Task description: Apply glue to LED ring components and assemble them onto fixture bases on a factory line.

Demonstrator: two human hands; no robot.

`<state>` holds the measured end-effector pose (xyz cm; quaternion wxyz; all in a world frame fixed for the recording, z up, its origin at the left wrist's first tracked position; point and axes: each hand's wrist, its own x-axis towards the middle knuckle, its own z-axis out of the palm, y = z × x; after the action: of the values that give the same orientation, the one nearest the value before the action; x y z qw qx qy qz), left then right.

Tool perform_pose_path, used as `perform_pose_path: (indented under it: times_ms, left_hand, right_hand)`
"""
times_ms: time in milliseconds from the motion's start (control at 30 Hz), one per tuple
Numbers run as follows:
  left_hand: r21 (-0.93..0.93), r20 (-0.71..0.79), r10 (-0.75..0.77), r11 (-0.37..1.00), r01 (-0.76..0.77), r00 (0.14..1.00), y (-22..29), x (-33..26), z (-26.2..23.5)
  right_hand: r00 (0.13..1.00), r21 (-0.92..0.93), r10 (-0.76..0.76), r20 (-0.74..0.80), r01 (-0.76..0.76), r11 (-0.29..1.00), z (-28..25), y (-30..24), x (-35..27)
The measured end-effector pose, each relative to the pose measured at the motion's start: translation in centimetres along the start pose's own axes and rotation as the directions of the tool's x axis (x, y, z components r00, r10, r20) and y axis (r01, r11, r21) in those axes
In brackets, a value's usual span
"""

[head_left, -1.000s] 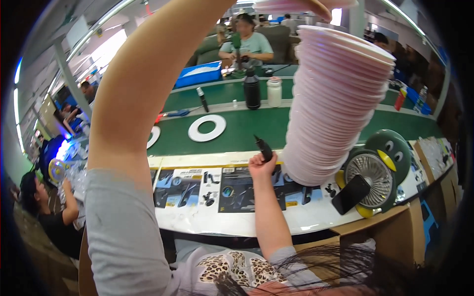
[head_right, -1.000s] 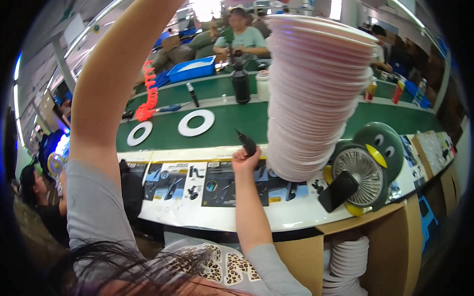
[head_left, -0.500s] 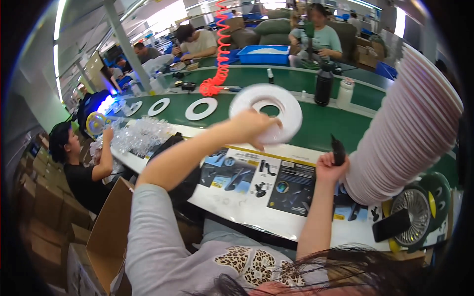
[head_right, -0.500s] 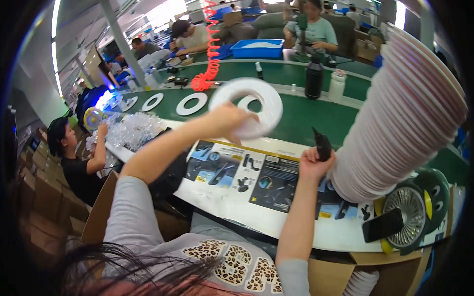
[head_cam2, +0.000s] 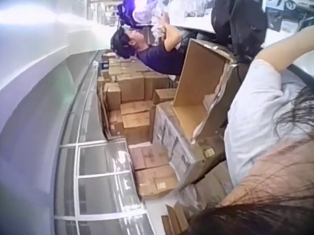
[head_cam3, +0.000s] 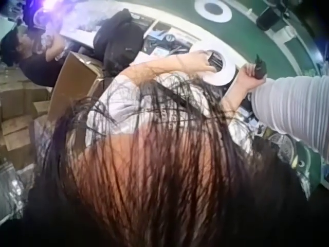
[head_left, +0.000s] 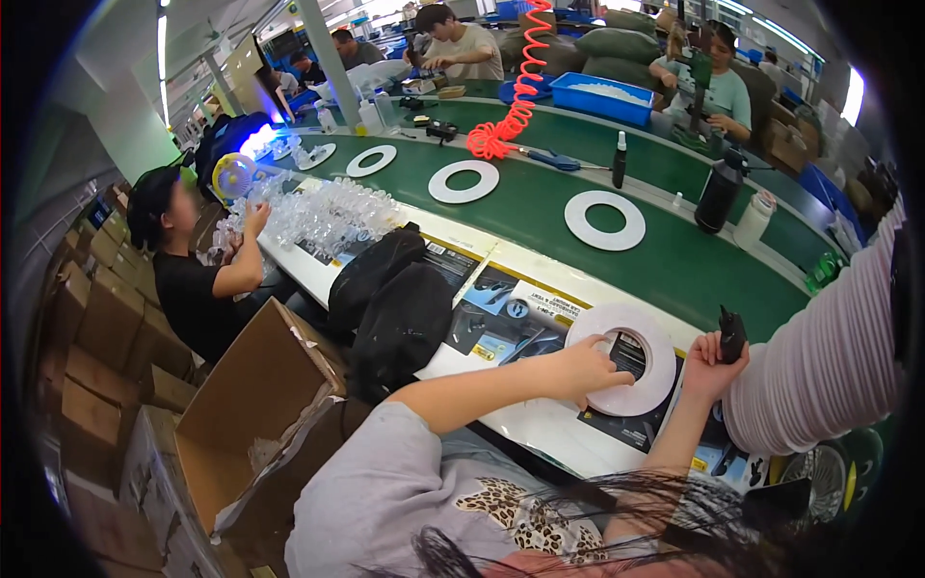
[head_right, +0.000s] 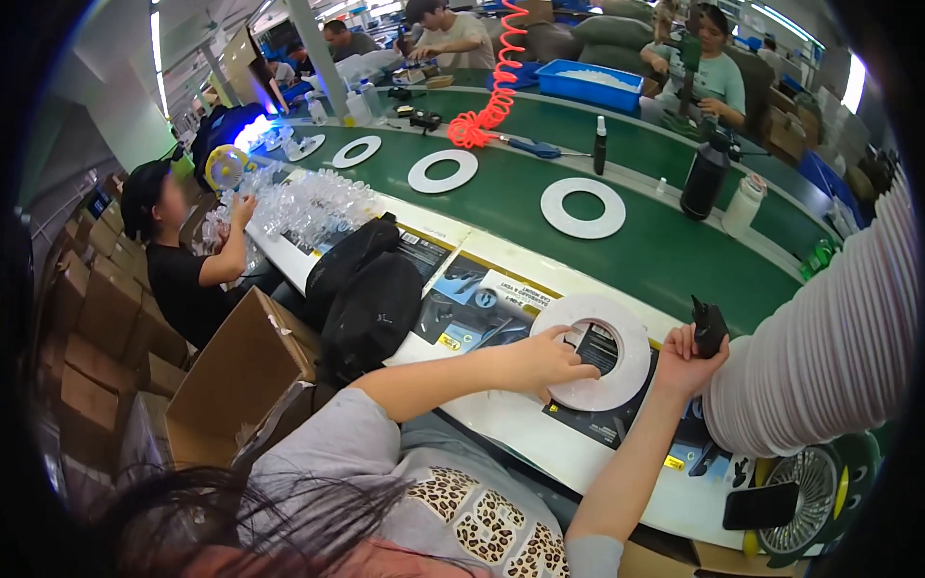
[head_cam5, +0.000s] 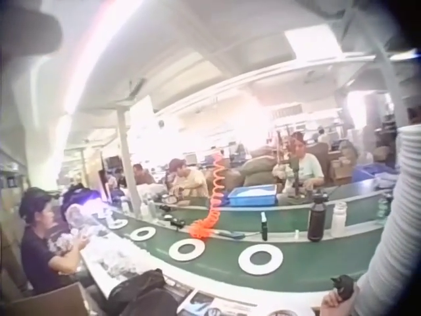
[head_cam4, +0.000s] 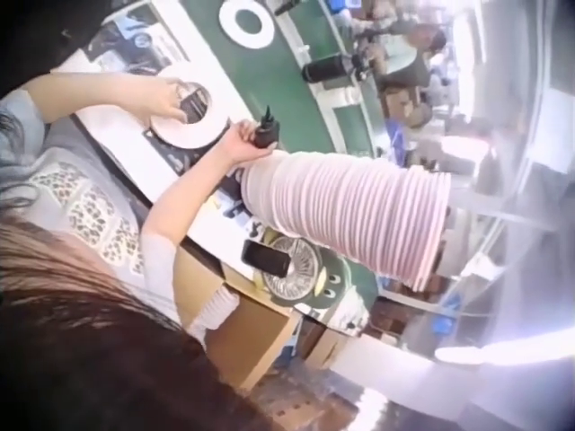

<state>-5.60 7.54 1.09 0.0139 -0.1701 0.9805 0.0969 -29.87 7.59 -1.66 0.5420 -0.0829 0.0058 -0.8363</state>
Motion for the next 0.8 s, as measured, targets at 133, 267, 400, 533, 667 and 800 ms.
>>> perform_pose_path:
  times_ms: [133, 267, 400, 533, 667, 800]
  left_hand:
    - [-0.031, -0.122, -0.048, 0.999, 0.044, 0.991, -0.5, -1.9, 1.8]
    - [-0.044, -0.138, -0.042, 0.998, 0.036, 0.99, -1.5, -3.5, 2.3]
    - [-0.139, -0.141, -0.01, 0.99, -0.01, 0.99, -1.3, -4.0, 1.1]
    - [-0.409, -0.247, -0.125, 0.912, 0.013, 0.961, -3.7, -4.2, -1.6]
    - [-0.359, -0.563, -0.317, 0.926, 0.119, 0.764, -7.3, -3.3, -3.4]
    - [-0.529, -0.649, -0.447, 0.846, 0.057, 0.615, -11.3, -1.2, -1.7]
  right_hand:
    - [1.0, -0.044, 0.03, 0.001, -0.03, 0.999, -0.3, 0.4, 0.1]
    - [0.998, -0.087, 0.034, -0.045, -0.038, 0.995, -0.3, 0.7, 0.1]
    - [0.995, -0.149, 0.041, -0.087, -0.053, 0.987, -0.1, 0.1, -0.4]
    - [0.976, -0.173, 0.029, -0.214, -0.067, 0.983, -1.7, 1.0, 0.9]
    - [0.97, -0.234, 0.051, -0.237, -0.108, 0.966, -1.7, 2.1, 0.9]
    - [0.927, -0.417, -0.135, -0.349, -0.025, 0.909, 0.9, 3.3, -0.4]
